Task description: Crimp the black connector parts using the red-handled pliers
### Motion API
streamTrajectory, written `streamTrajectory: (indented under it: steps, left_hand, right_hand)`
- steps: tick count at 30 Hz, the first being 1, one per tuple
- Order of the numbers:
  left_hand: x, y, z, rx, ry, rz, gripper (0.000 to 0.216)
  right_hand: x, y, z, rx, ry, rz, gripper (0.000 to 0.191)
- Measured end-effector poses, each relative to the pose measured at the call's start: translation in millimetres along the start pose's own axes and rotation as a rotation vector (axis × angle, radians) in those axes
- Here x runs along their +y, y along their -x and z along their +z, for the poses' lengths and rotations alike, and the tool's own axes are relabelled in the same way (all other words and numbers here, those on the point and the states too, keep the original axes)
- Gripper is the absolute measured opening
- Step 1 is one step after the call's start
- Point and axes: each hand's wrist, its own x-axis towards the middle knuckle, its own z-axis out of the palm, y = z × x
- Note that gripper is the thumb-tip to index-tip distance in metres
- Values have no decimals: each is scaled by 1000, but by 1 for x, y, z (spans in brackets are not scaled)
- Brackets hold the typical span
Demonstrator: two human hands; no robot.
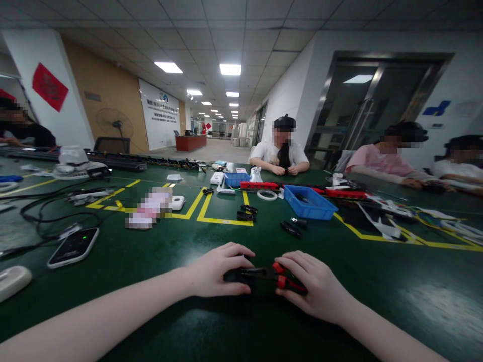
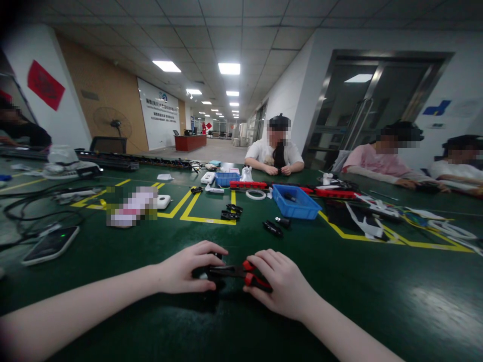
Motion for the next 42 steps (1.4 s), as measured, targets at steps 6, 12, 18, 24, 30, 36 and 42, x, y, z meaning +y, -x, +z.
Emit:
streamTrajectory:
  steps: [6,12,18,24,30,36,42]
  left_hand:
    - [1,0,-1,-8,4,-17,38]
    - [-1,1,0,-14,6,-7,38]
    - [-1,0,0,6,14,10,38]
    - [0,0,-2,-23,12,-6,38]
    - [-2,0,-1,-28,11,6,38]
    - [-3,0,-1,-37,6,4,38]
    - [-3,-1,-1,-45,-2,8,37]
  right_hand:
    - [-2,-2,-5,-9,-6,-11,39]
    - [-1,-4,-9,14,32,-32,41]
    - [1,-4,-8,58,65,-58,43]
    - [0,-5,-9,68,65,-54,41]
    - [0,-3,-8,68,50,-48,42]
    - [0,-3,-7,61,51,-54,41]
    - [0,-4,-6,64,75,-72,44]
